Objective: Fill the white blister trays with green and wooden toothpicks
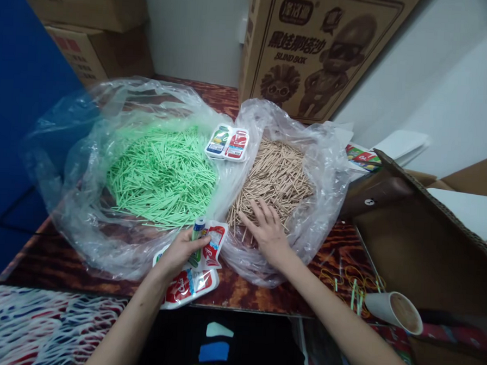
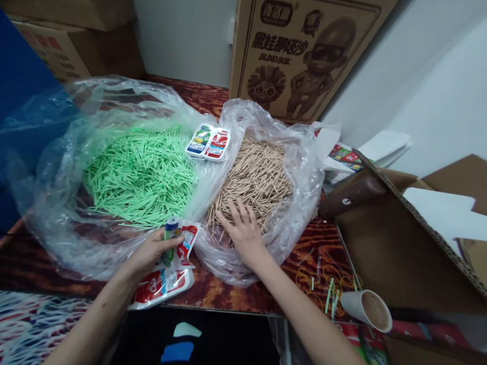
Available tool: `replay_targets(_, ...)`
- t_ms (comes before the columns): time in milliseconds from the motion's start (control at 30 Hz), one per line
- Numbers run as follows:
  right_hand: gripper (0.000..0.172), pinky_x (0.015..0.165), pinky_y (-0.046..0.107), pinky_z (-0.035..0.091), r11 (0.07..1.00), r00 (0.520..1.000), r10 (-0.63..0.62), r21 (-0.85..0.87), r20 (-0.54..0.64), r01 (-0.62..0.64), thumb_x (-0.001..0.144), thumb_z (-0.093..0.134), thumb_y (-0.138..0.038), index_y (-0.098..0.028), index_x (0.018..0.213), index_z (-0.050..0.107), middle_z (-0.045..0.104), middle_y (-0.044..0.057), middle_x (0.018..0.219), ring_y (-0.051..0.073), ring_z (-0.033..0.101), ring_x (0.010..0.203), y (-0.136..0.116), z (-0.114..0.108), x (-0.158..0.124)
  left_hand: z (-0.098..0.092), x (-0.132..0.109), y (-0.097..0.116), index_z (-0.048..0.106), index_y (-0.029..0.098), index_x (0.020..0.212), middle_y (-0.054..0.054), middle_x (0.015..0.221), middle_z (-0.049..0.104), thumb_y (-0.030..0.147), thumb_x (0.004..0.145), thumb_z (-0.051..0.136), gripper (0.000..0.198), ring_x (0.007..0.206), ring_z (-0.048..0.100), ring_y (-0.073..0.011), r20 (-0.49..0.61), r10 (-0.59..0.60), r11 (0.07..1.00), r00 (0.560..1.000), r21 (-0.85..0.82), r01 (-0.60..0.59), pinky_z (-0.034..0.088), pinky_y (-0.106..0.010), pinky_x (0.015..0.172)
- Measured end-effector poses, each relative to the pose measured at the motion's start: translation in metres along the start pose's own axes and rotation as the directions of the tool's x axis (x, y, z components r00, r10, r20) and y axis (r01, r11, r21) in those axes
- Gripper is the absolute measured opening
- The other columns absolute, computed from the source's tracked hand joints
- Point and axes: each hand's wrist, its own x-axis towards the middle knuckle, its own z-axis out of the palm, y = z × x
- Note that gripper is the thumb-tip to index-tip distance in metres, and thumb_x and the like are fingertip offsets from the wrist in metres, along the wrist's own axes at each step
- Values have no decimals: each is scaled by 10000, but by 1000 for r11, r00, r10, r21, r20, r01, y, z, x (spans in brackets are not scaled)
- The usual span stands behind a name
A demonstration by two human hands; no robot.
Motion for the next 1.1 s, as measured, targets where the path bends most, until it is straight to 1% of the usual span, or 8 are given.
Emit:
replay_targets(233, 531, 1115, 561, 146, 930, 930, -356, 136, 92, 343, 828, 545, -140, -203, 1351, 474, 253, 146, 1541, 312, 130, 1435, 11, 0, 35, -4, 2, -2, 672, 148, 786, 10, 665, 690, 296, 607, 817, 274, 539, 594, -108, 60, 9, 1000, 998, -15, -8, 464, -221, 571)
replay_targets(400, 302, 1118, 551, 153, 902, 897, -429, 115, 109, 417, 868, 517, -165, -143, 1155, 608, 317, 164, 1511, 316, 165, 1429, 17, 2, 46, -3, 2, -1, 672, 140, 775, 5, 660, 686, 304, 604, 820, 279, 545, 592, -109, 68, 2, 1000, 998, -4, -1, 458, -215, 565)
replay_targets(633, 202, 1102, 533, 220, 874, 876, -481, 101, 39, 475, 911, 483, -175, -161, 1059, 621, 387, 136, 1480, 301, 265, 1402, 28, 17, 45, -1, 2, 3, 663, 143, 743, 9, 611, 662, 338, 584, 817, 295, 514, 565, -118, 67, -10, 999, 998, 39, 7, 449, -226, 545)
replay_targets(767, 205, 1104, 530, 213, 913, 949, -307, 257, -75, 316, 927, 431, -143, -192, 948, 628, 534, 77, 1377, 267, 332, 1374, 27, 9, 44, 1, -9, 10, 688, 158, 780, 11, 633, 669, 351, 689, 735, 219, 545, 581, -140, 95, 81, 970, 992, 221, -101, 454, -240, 560)
replay_targets(867, 215, 1065, 495, 292, 861, 984, -34, 496, -173, 116, 939, 404, -169, -197, 952, 617, 683, 78, 1145, 245, 516, 1224, 27, 2, 46, 17, -14, 16, 721, 188, 898, -25, 851, 729, 319, 785, 649, 188, 777, 654, -208, 287, 178, 842, 941, 451, -296, 491, -299, 737)
replay_targets(933, 207, 960, 432, 405, 734, 959, 218, 678, -182, -38, 944, 404, -224, -203, 974, 608, 719, 63, 981, 222, 623, 1020, 28, -1, 49, 32, -10, 15, 724, 215, 974, -53, 1153, 685, 264, 793, 642, 205, 1077, 598, -256, 472, 215, 689, 855, 547, -475, 418, -356, 959)
replay_targets(1000, 194, 857, 377, 452, 566, 892, 432, 811, -138, -149, 931, 429, -277, -206, 951, 608, 719, 37, 876, 201, 639, 860, 30, -2, 53, 44, 0, 9, 720, 219, 1002, -67, 1337, 577, 220, 803, 620, 222, 1247, 487, -269, 583, 173, 549, 794, 612, -569, 315, -387, 1067)
replay_targets(1100, 159, 841, 345, 440, 376, 826, 561, 906, -54, -196, 871, 512, -311, -199, 833, 619, 706, 13, 786, 187, 624, 815, 38, -5, 58, 51, 16, -1, 716, 197, 1002, -91, 1298, 604, 184, 804, 584, 238, 1214, 517, -270, 573, 92, 446, 814, 708, -548, 338, -380, 1045)
